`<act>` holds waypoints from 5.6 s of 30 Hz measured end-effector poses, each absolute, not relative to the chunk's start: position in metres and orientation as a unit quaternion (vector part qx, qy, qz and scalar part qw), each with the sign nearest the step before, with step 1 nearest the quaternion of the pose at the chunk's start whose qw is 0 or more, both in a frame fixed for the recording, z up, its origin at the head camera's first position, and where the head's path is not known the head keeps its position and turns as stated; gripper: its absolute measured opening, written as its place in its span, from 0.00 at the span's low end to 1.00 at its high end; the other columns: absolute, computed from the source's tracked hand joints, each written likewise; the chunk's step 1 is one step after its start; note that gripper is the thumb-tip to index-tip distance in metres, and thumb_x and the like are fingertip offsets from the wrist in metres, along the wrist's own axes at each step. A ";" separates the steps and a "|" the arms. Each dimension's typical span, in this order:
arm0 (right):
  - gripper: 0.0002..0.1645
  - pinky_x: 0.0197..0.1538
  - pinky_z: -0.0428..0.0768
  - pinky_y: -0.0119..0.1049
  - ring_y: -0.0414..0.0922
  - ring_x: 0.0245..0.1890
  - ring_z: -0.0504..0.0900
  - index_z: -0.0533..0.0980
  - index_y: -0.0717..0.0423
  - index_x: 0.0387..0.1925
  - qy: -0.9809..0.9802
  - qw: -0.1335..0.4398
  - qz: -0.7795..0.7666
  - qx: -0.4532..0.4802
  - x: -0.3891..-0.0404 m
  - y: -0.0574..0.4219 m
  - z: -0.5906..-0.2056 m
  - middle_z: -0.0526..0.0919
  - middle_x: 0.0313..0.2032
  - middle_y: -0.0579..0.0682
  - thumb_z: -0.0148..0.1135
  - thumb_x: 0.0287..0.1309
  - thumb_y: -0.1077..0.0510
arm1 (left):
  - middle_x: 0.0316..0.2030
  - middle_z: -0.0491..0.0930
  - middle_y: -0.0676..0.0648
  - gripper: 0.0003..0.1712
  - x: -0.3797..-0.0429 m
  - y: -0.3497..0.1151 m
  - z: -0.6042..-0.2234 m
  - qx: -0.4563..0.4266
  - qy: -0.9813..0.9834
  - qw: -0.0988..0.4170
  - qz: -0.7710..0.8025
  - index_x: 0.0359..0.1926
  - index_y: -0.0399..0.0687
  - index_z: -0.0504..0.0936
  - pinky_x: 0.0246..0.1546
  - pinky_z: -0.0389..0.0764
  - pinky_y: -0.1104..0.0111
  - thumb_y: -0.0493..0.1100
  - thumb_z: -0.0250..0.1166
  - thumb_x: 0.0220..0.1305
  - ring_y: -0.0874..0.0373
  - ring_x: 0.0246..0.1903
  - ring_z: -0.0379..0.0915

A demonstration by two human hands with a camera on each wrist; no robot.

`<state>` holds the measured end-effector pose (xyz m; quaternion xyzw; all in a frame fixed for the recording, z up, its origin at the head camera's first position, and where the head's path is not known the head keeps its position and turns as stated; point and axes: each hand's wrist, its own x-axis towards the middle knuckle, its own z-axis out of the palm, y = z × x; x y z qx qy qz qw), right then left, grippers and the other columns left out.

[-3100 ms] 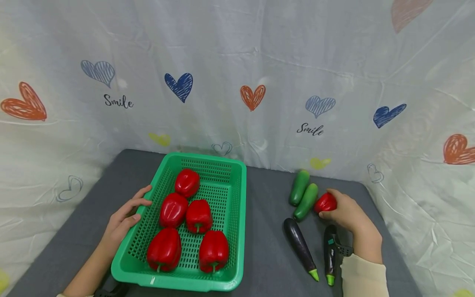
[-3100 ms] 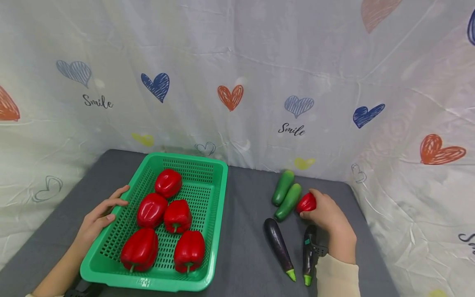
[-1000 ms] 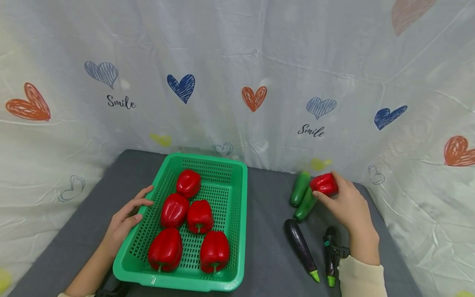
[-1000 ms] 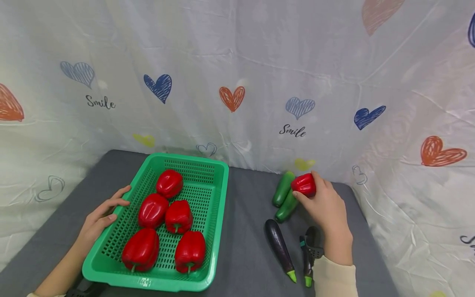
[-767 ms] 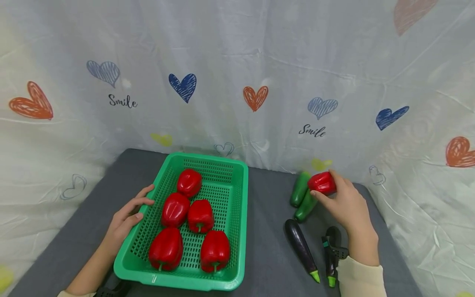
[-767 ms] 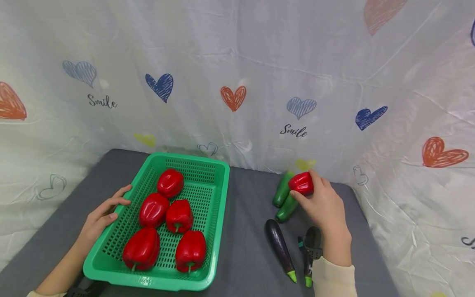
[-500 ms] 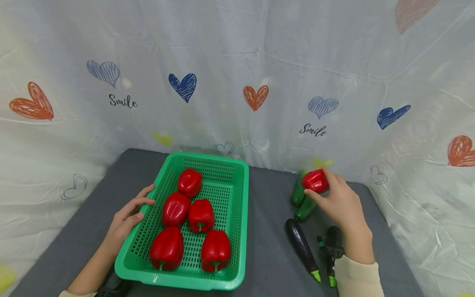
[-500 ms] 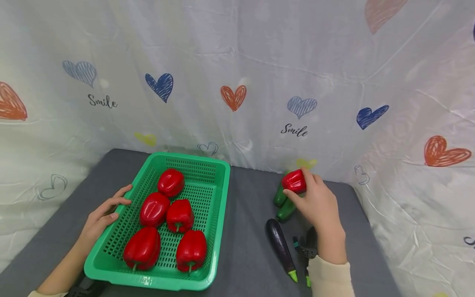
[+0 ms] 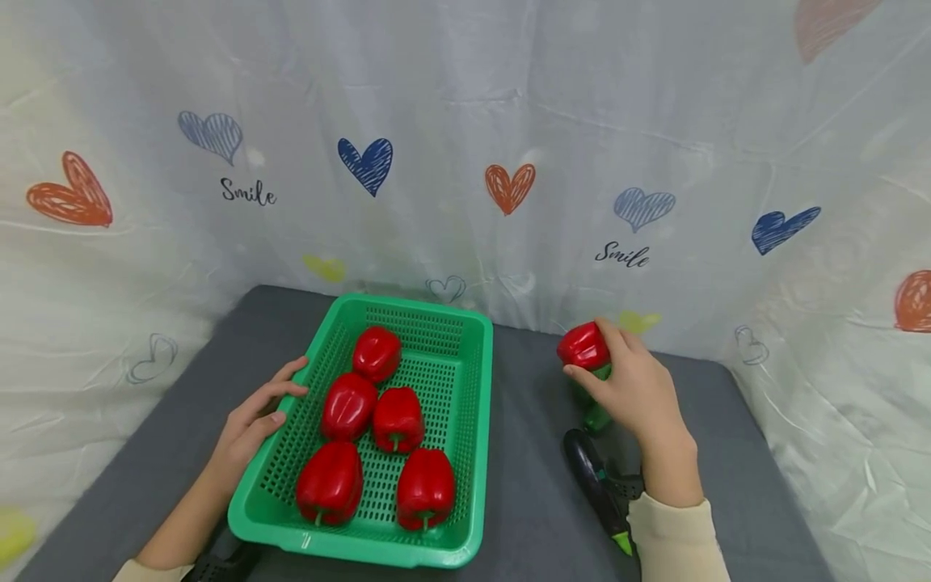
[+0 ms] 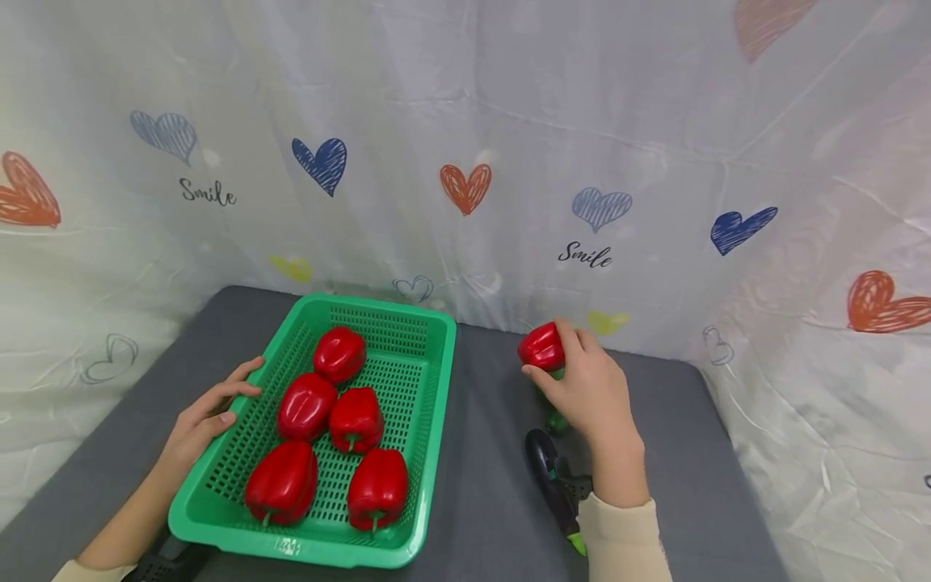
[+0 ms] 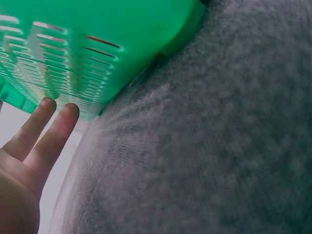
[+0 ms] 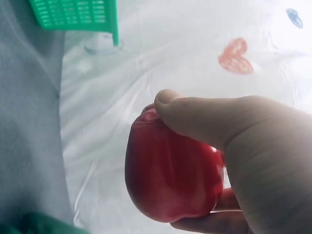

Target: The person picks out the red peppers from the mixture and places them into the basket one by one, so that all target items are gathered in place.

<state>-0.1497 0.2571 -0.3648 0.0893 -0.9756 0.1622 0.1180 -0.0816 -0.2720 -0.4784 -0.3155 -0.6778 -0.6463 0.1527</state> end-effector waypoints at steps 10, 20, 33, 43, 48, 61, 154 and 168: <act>0.54 0.50 0.87 0.65 0.62 0.61 0.81 0.67 0.53 0.81 -0.964 0.155 0.166 0.136 -0.158 0.227 -0.358 0.78 0.68 0.63 0.79 0.62 0.38 | 0.82 0.62 0.36 0.23 -0.085 -0.273 -0.482 -0.323 -0.671 0.159 -0.649 0.61 0.18 0.75 0.73 0.61 0.71 0.18 0.42 0.71 0.53 0.83 0.53; 0.54 0.53 0.87 0.60 0.60 0.61 0.83 0.67 0.52 0.81 -0.953 0.155 0.181 0.185 -0.170 0.198 -0.351 0.79 0.68 0.60 0.79 0.62 0.37 | 0.82 0.61 0.34 0.22 -0.084 -0.273 -0.481 -0.314 -0.677 0.154 -0.647 0.62 0.19 0.75 0.72 0.61 0.71 0.19 0.43 0.73 0.52 0.83 0.53; 0.55 0.54 0.88 0.54 0.55 0.59 0.83 0.66 0.51 0.82 -0.938 0.140 0.189 0.254 -0.176 0.166 -0.343 0.79 0.68 0.56 0.80 0.61 0.39 | 0.82 0.61 0.34 0.23 -0.083 -0.274 -0.479 -0.317 -0.678 0.151 -0.646 0.62 0.19 0.75 0.72 0.61 0.71 0.18 0.42 0.72 0.53 0.84 0.52; 0.54 0.53 0.88 0.52 0.53 0.60 0.83 0.65 0.46 0.83 -0.935 0.119 0.179 0.281 -0.181 0.141 -0.330 0.78 0.69 0.55 0.77 0.63 0.35 | 0.82 0.62 0.37 0.23 -0.083 -0.273 -0.480 -0.310 -0.678 0.151 -0.649 0.62 0.19 0.75 0.72 0.60 0.71 0.19 0.42 0.72 0.53 0.84 0.52; 0.55 0.52 0.88 0.51 0.51 0.61 0.82 0.65 0.45 0.83 -0.934 0.104 0.192 0.282 -0.187 0.130 -0.330 0.77 0.70 0.53 0.77 0.63 0.34 | 0.82 0.62 0.36 0.23 -0.085 -0.273 -0.481 -0.321 -0.672 0.159 -0.648 0.61 0.18 0.75 0.73 0.60 0.71 0.18 0.42 0.71 0.53 0.83 0.53; 0.54 0.53 0.88 0.48 0.49 0.61 0.81 0.64 0.44 0.84 -0.929 0.067 0.225 0.287 -0.199 0.103 -0.333 0.76 0.71 0.52 0.75 0.64 0.33 | 0.81 0.64 0.36 0.24 -0.087 -0.272 -0.483 -0.331 -0.667 0.171 -0.645 0.60 0.18 0.75 0.72 0.62 0.71 0.16 0.42 0.68 0.52 0.82 0.56; 0.38 0.57 0.83 0.42 0.43 0.57 0.80 0.75 0.50 0.75 -0.911 -0.107 0.218 0.334 -0.215 0.057 -0.393 0.83 0.60 0.46 0.69 0.69 0.41 | 0.82 0.62 0.35 0.22 -0.084 -0.271 -0.481 -0.308 -0.681 0.150 -0.647 0.60 0.18 0.75 0.74 0.59 0.70 0.19 0.43 0.72 0.52 0.83 0.52; 0.36 0.59 0.83 0.44 0.46 0.60 0.79 0.73 0.53 0.77 -0.915 -0.112 0.221 0.319 -0.209 0.060 -0.384 0.80 0.63 0.51 0.66 0.75 0.43 | 0.82 0.63 0.37 0.23 -0.086 -0.268 -0.481 -0.317 -0.675 0.158 -0.648 0.60 0.19 0.75 0.72 0.61 0.70 0.18 0.42 0.70 0.52 0.83 0.53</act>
